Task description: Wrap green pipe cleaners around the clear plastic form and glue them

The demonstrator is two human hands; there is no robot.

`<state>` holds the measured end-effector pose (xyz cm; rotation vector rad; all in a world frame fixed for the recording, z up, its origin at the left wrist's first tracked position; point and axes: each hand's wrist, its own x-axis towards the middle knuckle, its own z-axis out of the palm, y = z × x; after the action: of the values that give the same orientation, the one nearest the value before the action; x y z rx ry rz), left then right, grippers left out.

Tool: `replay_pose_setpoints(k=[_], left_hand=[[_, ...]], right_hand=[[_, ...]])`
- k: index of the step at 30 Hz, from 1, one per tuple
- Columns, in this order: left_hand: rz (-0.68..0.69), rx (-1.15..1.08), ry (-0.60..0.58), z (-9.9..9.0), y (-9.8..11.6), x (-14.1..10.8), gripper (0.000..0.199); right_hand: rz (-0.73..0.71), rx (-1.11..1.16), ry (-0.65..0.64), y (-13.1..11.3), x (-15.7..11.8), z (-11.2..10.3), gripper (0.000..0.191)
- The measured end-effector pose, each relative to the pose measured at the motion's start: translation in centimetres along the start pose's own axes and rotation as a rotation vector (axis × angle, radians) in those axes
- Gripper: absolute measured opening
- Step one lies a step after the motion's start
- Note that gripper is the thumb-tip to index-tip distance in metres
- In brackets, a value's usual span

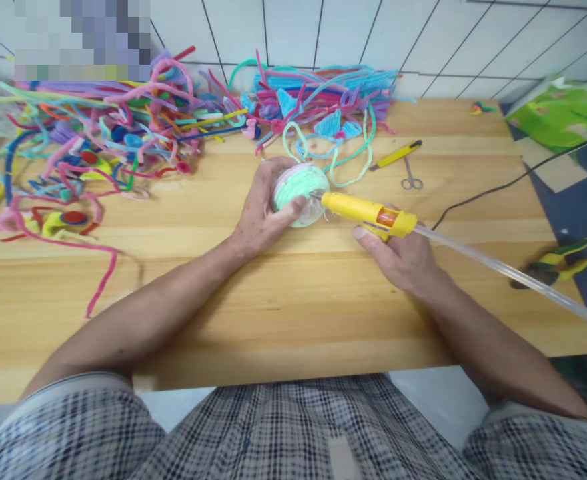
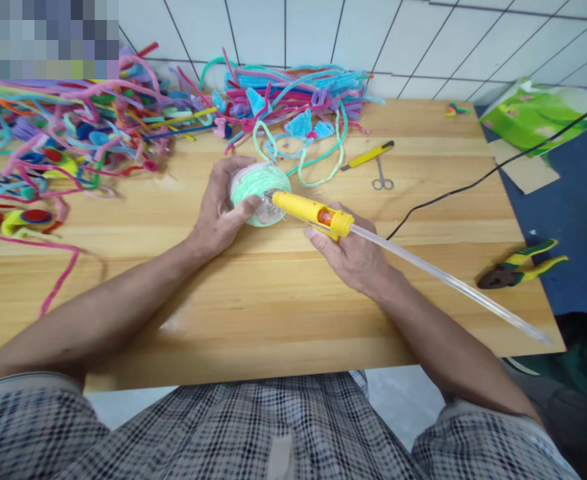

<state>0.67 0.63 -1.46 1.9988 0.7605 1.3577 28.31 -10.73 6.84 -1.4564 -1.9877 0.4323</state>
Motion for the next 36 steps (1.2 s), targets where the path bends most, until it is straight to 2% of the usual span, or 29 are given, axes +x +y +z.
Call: replay_pose_setpoints(k=[8, 14, 28, 36], left_hand=[[-0.005, -0.006, 0.012, 0.22, 0.0, -0.03, 0.064], [-0.007, -0.012, -0.001, 0.01, -0.02, 0.07, 0.064], [-0.009, -0.007, 0.008, 0.03, -0.09, 0.12, 0.067], [-0.007, -0.02, 0.002, 0.07, -0.08, 0.12, 0.067]], right_hand=[[0.053, 0.043, 0.01, 0.18, -0.01, 0.3, 0.044], [0.041, 0.081, 0.034, 0.07, 0.2, 0.47, 0.037], [0.057, 0.087, 0.007, -0.37, 0.13, -0.05, 0.047], [0.082, 0.193, -0.012, 0.18, 0.48, 0.17, 0.04]])
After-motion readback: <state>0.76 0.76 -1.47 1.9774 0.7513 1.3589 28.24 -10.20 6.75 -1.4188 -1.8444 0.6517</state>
